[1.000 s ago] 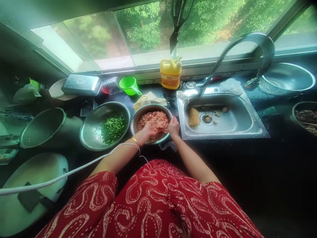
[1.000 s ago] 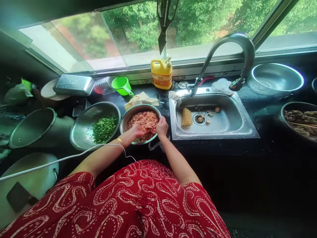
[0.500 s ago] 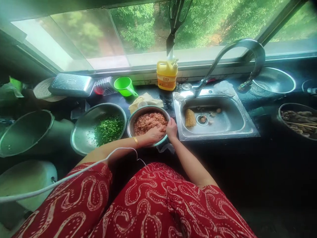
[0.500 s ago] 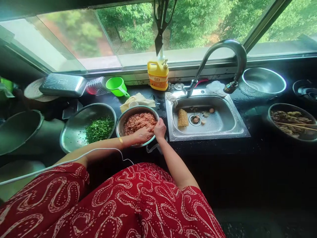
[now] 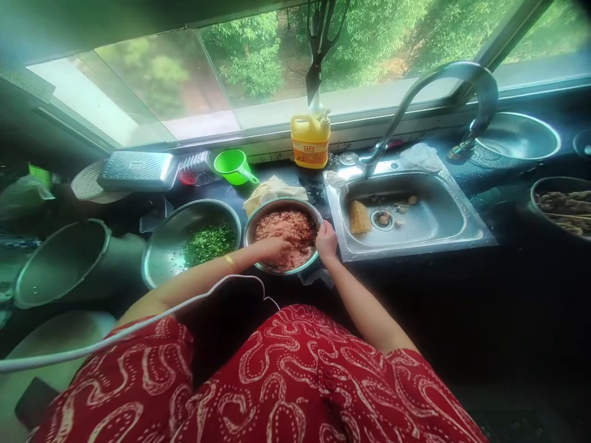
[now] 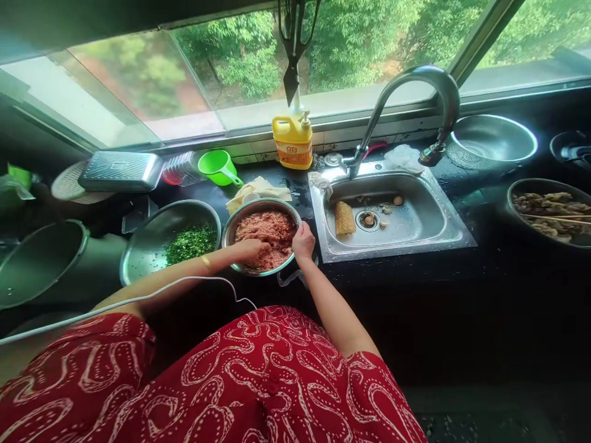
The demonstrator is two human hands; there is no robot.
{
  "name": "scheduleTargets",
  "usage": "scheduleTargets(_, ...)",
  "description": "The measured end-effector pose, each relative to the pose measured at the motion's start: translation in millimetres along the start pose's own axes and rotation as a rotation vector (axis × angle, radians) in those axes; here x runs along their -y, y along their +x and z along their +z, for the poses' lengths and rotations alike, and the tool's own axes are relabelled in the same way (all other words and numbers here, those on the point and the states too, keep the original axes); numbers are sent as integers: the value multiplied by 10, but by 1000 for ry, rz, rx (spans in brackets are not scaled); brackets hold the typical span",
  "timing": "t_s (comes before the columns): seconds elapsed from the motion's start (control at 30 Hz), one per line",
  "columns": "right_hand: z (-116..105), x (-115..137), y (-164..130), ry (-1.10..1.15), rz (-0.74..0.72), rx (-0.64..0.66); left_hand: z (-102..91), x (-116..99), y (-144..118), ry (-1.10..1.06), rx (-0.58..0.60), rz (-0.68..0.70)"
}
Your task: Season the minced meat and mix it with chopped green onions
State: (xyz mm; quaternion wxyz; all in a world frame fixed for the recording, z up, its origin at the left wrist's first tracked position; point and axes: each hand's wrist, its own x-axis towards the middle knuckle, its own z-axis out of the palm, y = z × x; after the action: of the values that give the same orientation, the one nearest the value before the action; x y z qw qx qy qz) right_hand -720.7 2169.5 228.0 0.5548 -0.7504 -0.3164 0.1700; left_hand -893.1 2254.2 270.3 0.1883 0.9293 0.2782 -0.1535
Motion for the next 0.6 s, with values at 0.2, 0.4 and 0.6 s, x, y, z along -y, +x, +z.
scheduleTargets(0.2,-1,-4,-13,14,-6,13,-294,212,-14,-377,-310,-114)
scheduleTargets(0.4,44,-44,-7,19,11,-27,-227,225,833,-747,-405,-293)
scheduleTargets(0.6,-17,-30,4,34,3,11,-71,-76,334,-349,-178,59)
